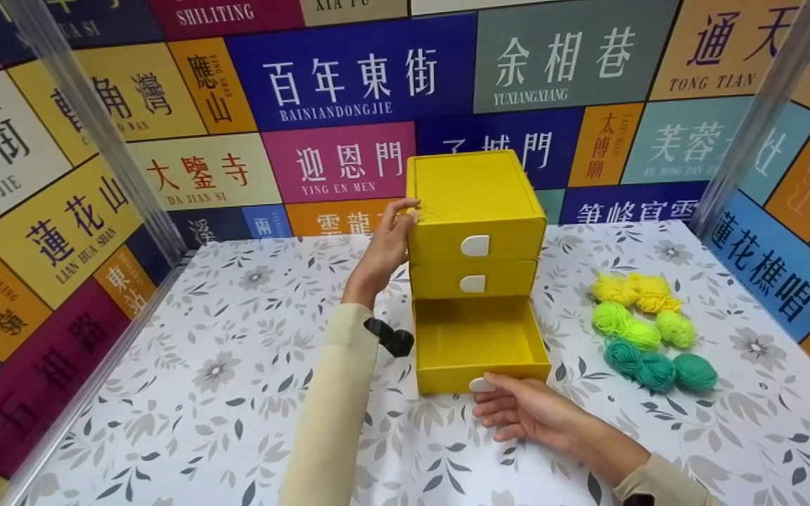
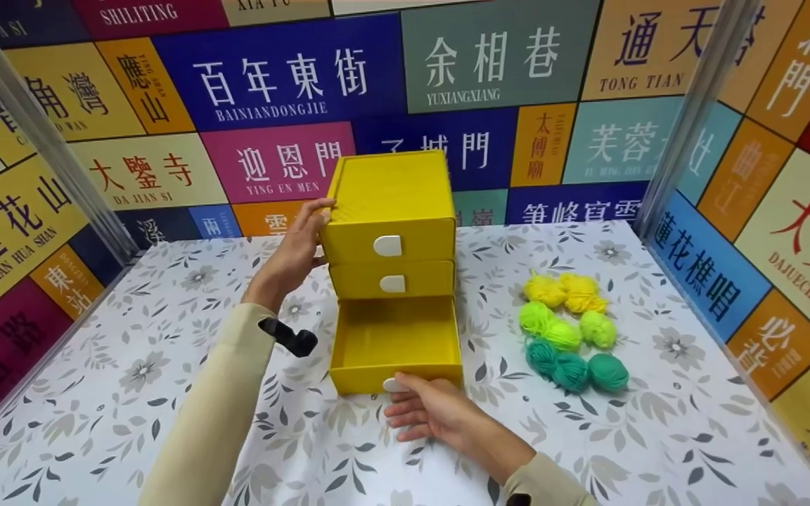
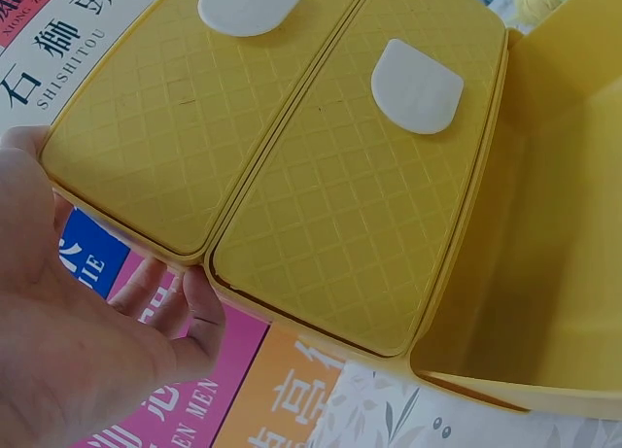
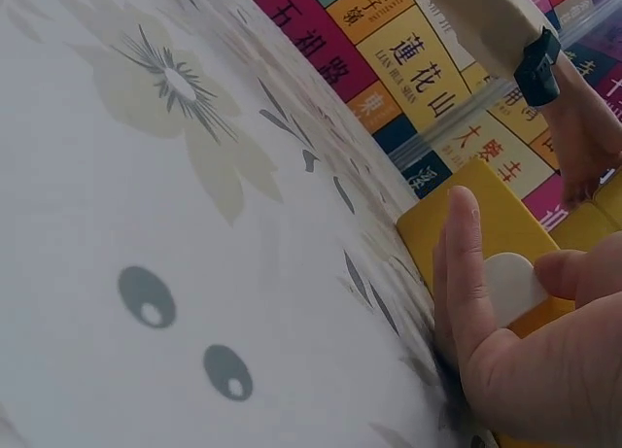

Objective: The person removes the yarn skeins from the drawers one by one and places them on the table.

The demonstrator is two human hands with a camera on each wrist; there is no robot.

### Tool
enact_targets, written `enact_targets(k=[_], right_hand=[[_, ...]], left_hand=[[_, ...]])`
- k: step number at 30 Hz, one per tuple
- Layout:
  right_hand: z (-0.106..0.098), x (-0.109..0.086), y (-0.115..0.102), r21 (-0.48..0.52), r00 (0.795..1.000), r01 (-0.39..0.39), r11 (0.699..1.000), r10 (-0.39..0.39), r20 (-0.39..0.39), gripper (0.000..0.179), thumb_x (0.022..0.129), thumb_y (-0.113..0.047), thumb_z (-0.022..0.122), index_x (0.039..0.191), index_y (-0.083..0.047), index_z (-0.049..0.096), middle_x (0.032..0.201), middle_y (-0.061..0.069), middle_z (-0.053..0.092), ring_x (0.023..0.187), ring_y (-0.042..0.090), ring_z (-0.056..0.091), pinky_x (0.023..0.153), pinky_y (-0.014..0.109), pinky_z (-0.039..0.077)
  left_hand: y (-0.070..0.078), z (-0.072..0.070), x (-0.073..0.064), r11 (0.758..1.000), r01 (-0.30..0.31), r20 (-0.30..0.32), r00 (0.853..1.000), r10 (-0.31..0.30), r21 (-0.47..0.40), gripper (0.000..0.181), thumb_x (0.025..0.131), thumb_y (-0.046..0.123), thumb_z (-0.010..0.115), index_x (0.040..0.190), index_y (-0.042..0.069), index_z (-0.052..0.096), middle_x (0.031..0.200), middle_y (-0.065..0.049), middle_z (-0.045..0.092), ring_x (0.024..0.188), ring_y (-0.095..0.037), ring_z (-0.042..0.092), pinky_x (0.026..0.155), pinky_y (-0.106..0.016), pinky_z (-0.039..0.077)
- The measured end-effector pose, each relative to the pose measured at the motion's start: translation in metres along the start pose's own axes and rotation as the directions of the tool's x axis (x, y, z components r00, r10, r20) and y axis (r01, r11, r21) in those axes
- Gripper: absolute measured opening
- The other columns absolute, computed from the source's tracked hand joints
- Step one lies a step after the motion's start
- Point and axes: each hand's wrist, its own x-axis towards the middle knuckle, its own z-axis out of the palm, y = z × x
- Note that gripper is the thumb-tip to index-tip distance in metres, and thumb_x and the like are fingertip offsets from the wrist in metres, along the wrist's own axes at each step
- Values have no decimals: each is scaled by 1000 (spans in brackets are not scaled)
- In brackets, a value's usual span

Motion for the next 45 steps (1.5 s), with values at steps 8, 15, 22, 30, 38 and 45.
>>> enact_targets(k=[8,15,22,30,38,45], right_hand=[[-6,13,-5,-22,999,42,999,-43,-34,58,102,-40,53,130,10,52,92,3,74,74,9,68,63,23,59],[-6,20,-10,-62,997,53,997,-56,-54,60,102,-41,54,131,11,51,94,6,73,76,11,69,62,24,59],[-5,22,-12,-83,996,62,995,-67,-61,60,102,-40,55,133,10,51,96,6,73,77,12,70,63,25,60],[-6,27,-14,-77,993,70,995,-78,-93,59,103,-38,53,133,13,49,94,7,73,77,13,71,64,27,60],[-8,39,-20,-67,988,73,995,-81,-130,59,103,-38,51,130,15,49,90,6,73,74,14,70,61,27,60],[-11,49,-24,-70,987,72,995,-82,-140,60,104,-39,50,131,15,48,89,6,74,73,14,70,61,27,60]], left_hand=[[-1,0,-1,1000,0,3,1000,0,17,32,108,25,37,139,22,44,153,-12,42,133,-30,50,113,-60,39],[-1,-2,0,1000,-16,20,1000,16,-19,32,109,23,36,140,19,42,152,-13,42,128,-29,51,111,-57,42],[0,-3,0,1000,-15,14,1000,15,-27,32,108,22,36,139,20,43,150,-14,42,127,-28,52,110,-53,45],[-1,-2,-1,999,-20,20,1000,21,-25,32,108,21,36,139,19,43,149,-14,44,125,-28,53,110,-53,45],[0,-2,0,1000,-24,11,1000,24,-16,32,108,22,36,139,20,44,148,-14,44,125,-28,53,110,-56,44],[-1,-2,-1,1000,-22,23,999,22,-19,33,108,21,36,140,20,41,150,-13,42,129,-29,50,112,-59,40]])
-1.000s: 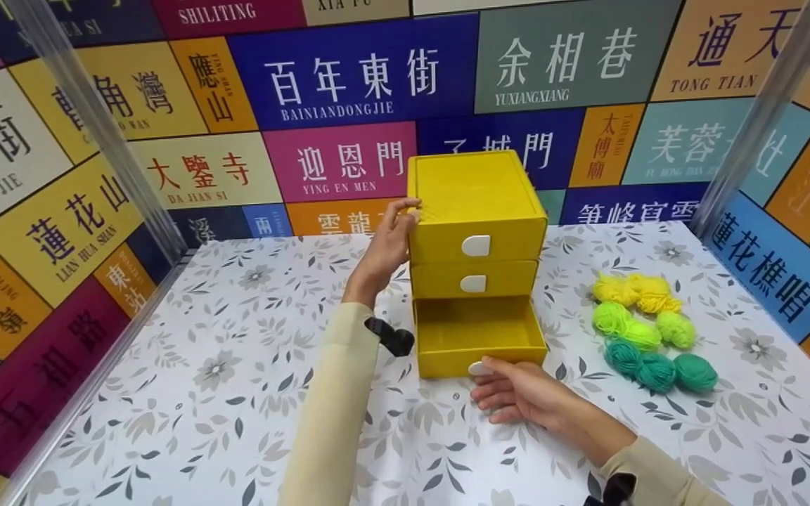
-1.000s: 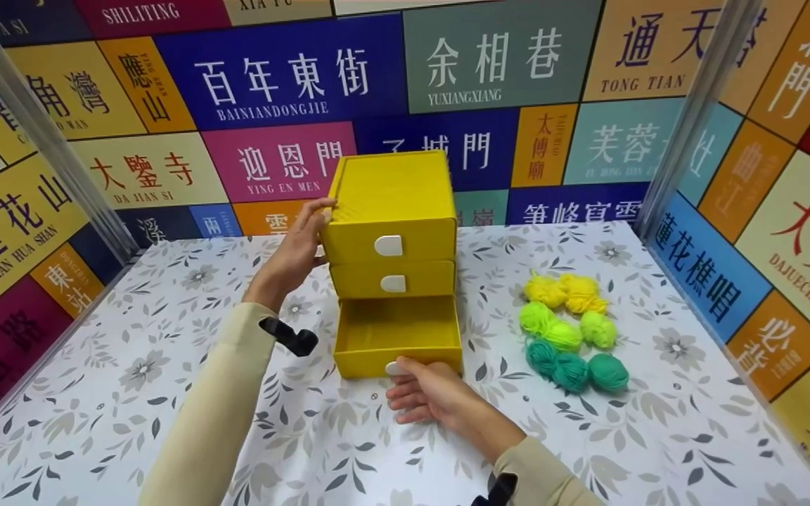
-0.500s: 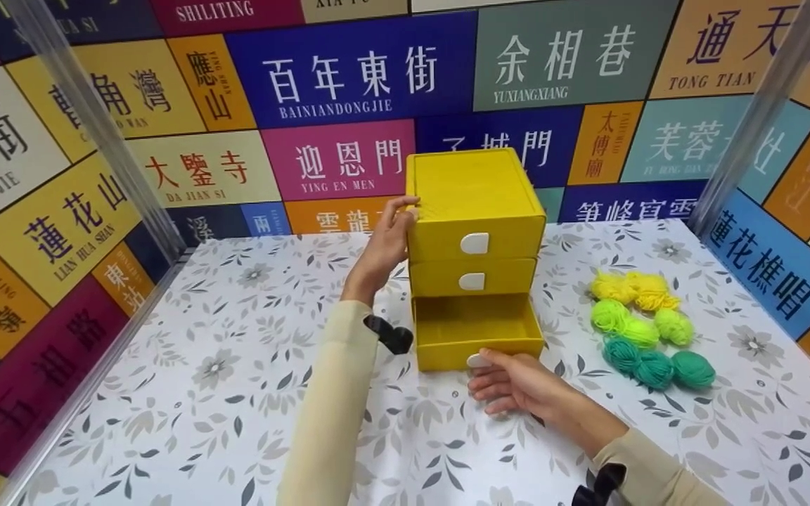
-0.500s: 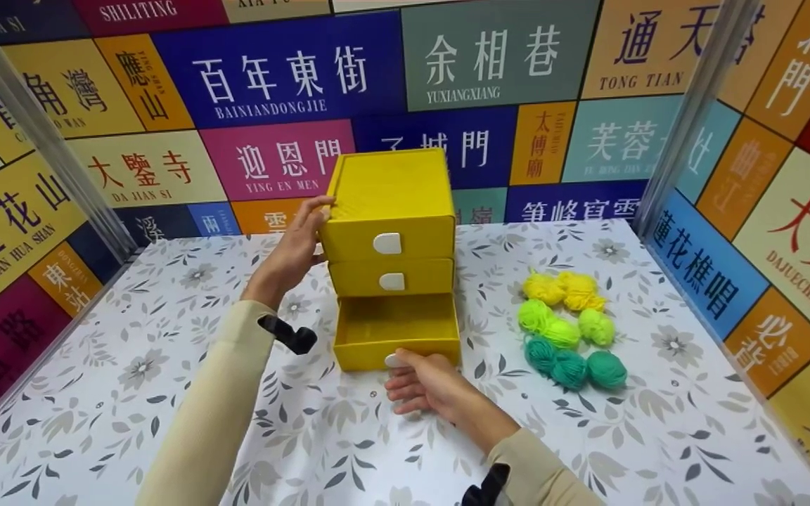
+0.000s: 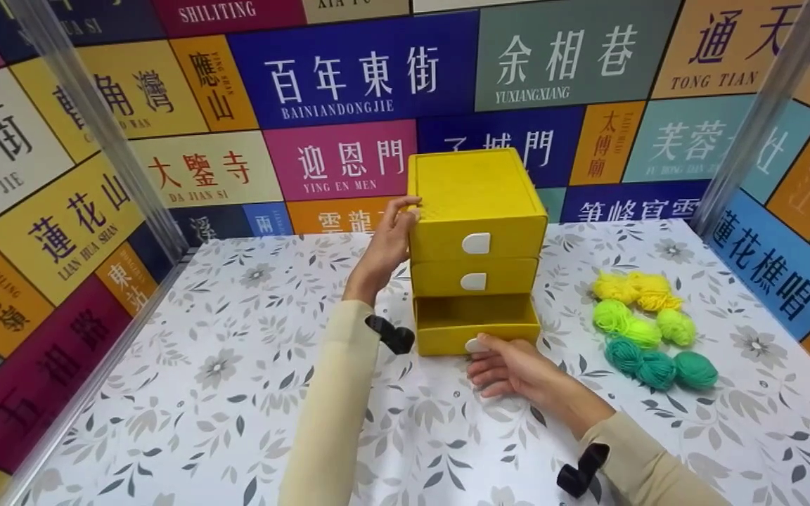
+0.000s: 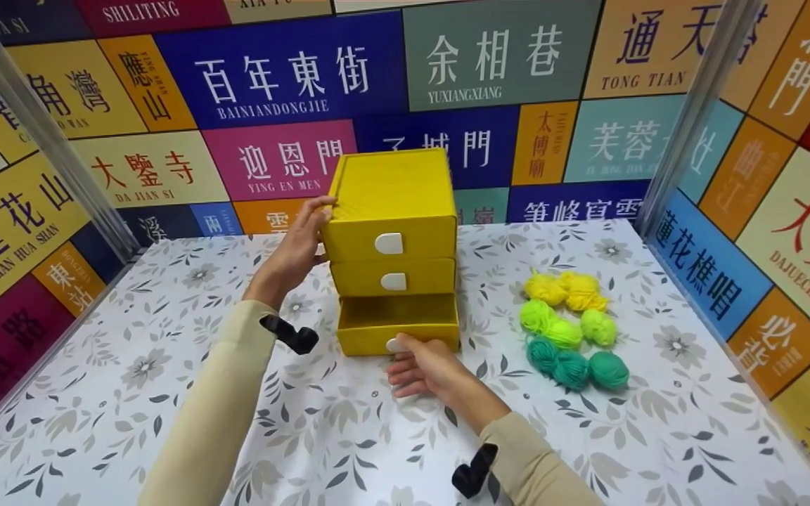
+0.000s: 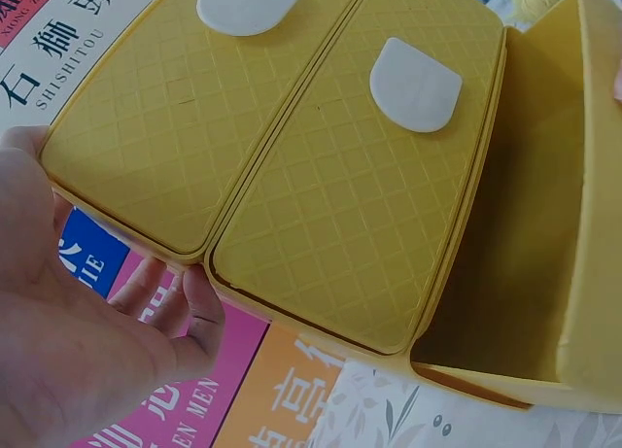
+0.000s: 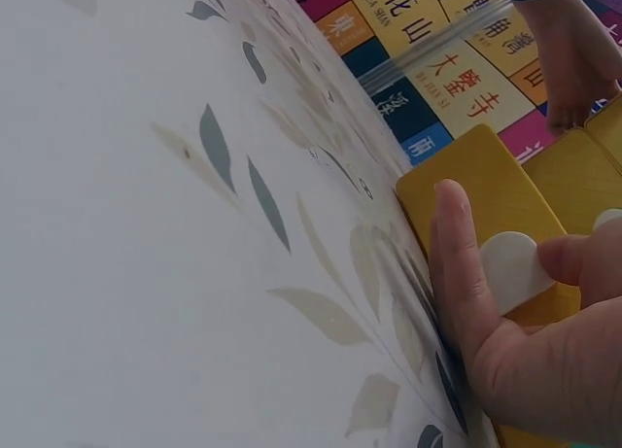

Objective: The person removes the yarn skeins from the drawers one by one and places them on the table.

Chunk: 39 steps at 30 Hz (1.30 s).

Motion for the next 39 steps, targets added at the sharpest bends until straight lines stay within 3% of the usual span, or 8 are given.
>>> enact_targets(k=[21,33,39], right_hand=[[-2,29,-10,23,998,-9,1000,10,-57,60,105,-38,47,133,15,46,95,11,72,76,20,71,62,32,61],[2,39,-18,19,995,2,1000,0,-103,56,105,-36,44,130,14,46,92,13,71,76,24,72,61,35,61],[0,44,-21,15,993,5,1000,-3,-120,56,106,-36,43,129,14,46,89,13,71,74,24,72,61,37,61]], left_hand=[[-5,0,-3,1000,8,-22,1000,-7,16,33,108,23,36,140,19,43,152,-13,41,134,-30,48,112,-61,39],[-2,1,0,999,37,-42,998,-36,13,33,108,25,37,140,22,44,151,-13,44,126,-29,54,112,-61,39],[-1,1,0,999,25,-39,999,-24,34,33,109,25,36,141,23,43,153,-12,41,133,-30,50,113,-62,38]])
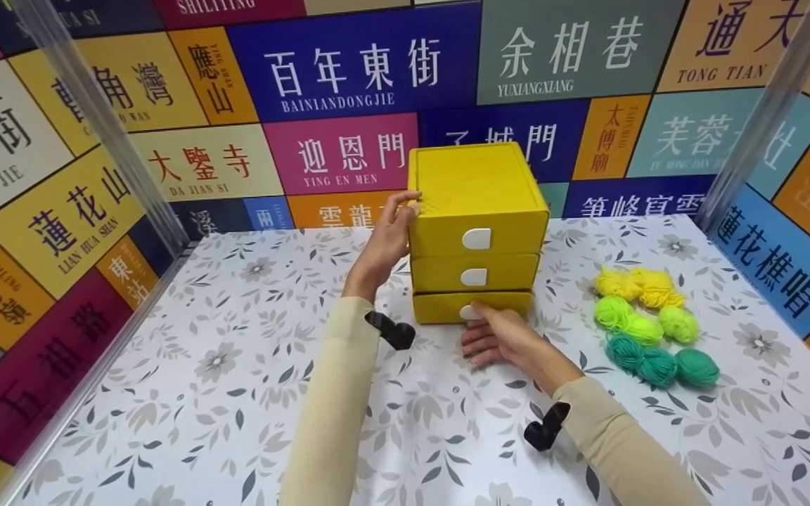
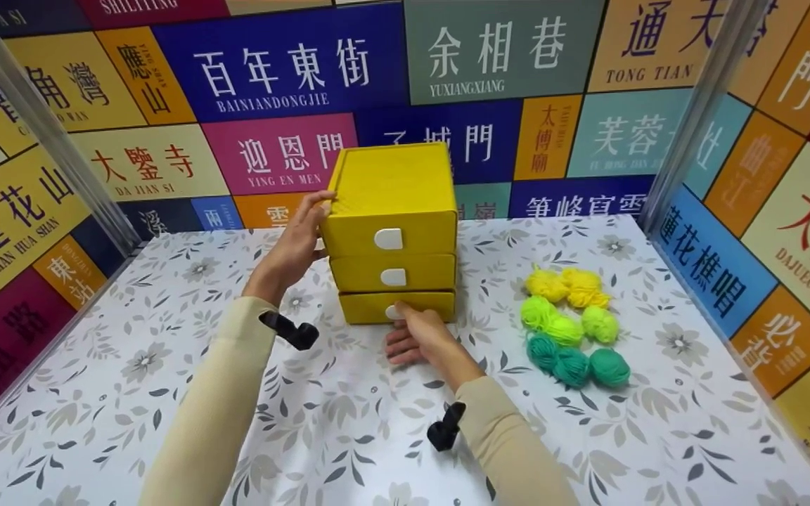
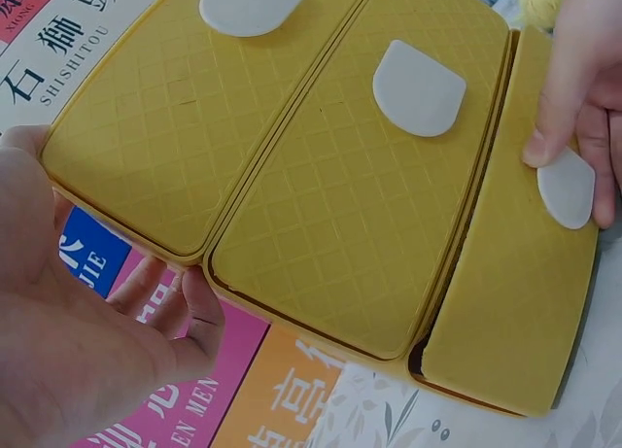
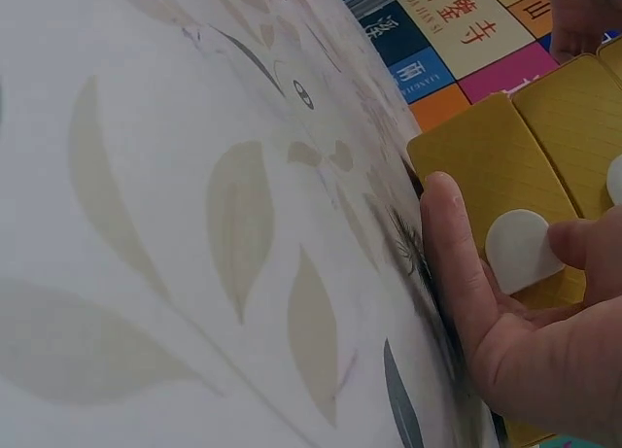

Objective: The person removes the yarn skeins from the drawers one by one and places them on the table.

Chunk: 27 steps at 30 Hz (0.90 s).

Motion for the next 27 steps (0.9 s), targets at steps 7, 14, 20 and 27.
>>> enact_targets(k=[7,14,20,27], right_hand=[[-3,2,4,-1,1000,-13,1000,13,7,57,106,-39,45,129,13,47,90,12,70,75,24,72,62,37,61],[-8,0,11,12,1000,5,1000,-6,3,57,104,-41,46,128,11,48,93,11,69,79,21,73,66,33,62],[-16,-8,16,35,999,6,999,-7,39,53,104,-38,49,128,9,48,93,8,70,79,18,73,67,30,61],[-48,-27,8,-118,995,29,993,-39,-87,63,101,-46,53,136,6,47,97,3,70,79,15,71,68,29,61]], left_hand=[[-3,1,-1,1000,2,16,1000,-2,11,33,109,26,36,141,22,43,154,-11,39,138,-31,47,113,-63,37],[-5,-1,-4,999,-6,30,1000,5,42,36,109,33,37,144,26,42,157,-10,37,142,-30,43,113,-64,36],[-9,-7,-12,992,-64,18,998,62,109,45,107,43,39,151,31,40,156,-10,39,140,-32,46,107,-59,46],[-18,-28,-26,972,-64,-4,998,66,228,51,107,44,37,156,31,33,165,-4,30,147,-32,38,114,-53,41]])
